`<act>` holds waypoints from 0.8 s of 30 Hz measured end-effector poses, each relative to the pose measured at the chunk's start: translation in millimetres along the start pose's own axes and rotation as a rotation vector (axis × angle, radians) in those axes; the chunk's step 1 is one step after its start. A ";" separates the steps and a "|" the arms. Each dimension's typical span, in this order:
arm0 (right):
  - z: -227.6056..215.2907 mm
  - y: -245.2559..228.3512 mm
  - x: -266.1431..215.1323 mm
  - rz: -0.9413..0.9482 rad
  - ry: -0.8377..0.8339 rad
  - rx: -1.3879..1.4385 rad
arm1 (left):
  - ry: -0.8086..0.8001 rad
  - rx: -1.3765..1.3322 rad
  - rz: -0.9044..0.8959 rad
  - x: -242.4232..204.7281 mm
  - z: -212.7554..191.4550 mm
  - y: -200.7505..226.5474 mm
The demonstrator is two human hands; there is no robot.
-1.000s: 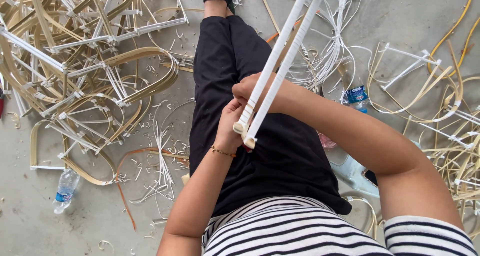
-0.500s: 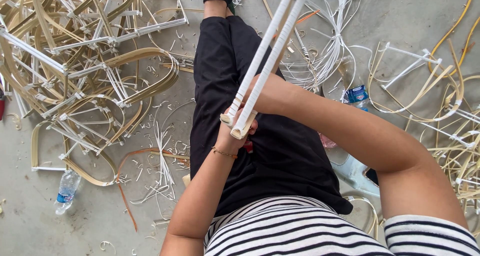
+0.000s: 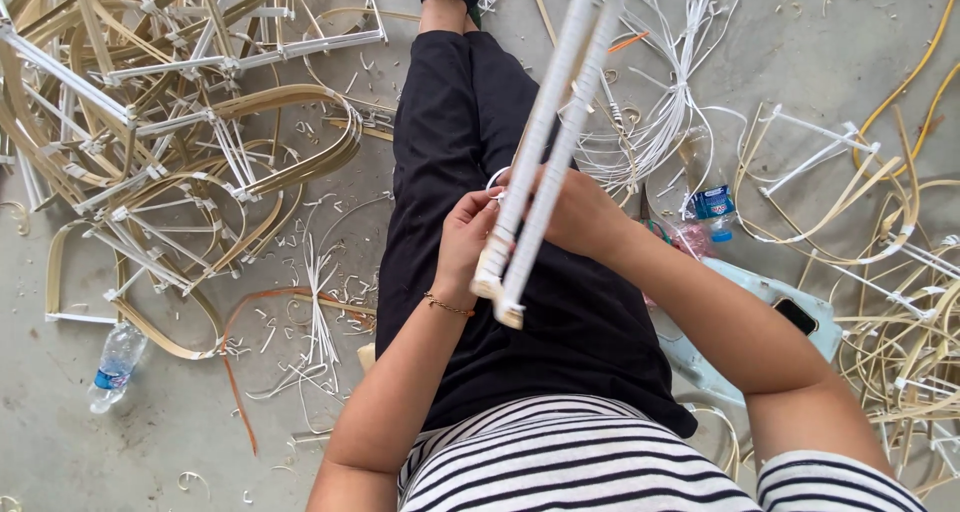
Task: The person assembles a U-shaped bamboo frame by wrapping white plastic strips around the ends of the bamboo pieces. They use scissors and pliers to cut and trim the strips, securing the frame components together.
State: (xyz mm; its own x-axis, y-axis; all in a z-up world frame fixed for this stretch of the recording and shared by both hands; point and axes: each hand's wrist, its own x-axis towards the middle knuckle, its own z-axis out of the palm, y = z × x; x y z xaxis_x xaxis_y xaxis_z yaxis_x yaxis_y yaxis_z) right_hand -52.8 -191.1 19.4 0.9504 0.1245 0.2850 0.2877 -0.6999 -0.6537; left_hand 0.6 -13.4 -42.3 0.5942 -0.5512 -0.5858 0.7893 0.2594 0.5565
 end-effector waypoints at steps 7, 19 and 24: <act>0.7 2.6 13.9 -0.146 -0.085 -0.263 | -0.050 0.193 0.046 -9.4 6.0 2.9; -22.7 -25.6 -16.7 0.253 0.083 -0.042 | -0.069 0.171 0.087 -9.6 6.2 20.7; -3.3 -14.4 -7.2 0.219 0.214 -0.011 | -0.089 0.154 0.056 -12.4 13.0 10.6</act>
State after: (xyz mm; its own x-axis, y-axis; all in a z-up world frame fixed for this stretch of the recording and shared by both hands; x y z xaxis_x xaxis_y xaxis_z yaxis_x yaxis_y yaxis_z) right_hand -64.2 -184.2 29.0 0.9430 -0.1804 0.2797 0.0759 -0.7017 -0.7084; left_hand -0.4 -14.2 -21.5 0.6150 -0.6092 -0.5007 0.7182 0.1706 0.6746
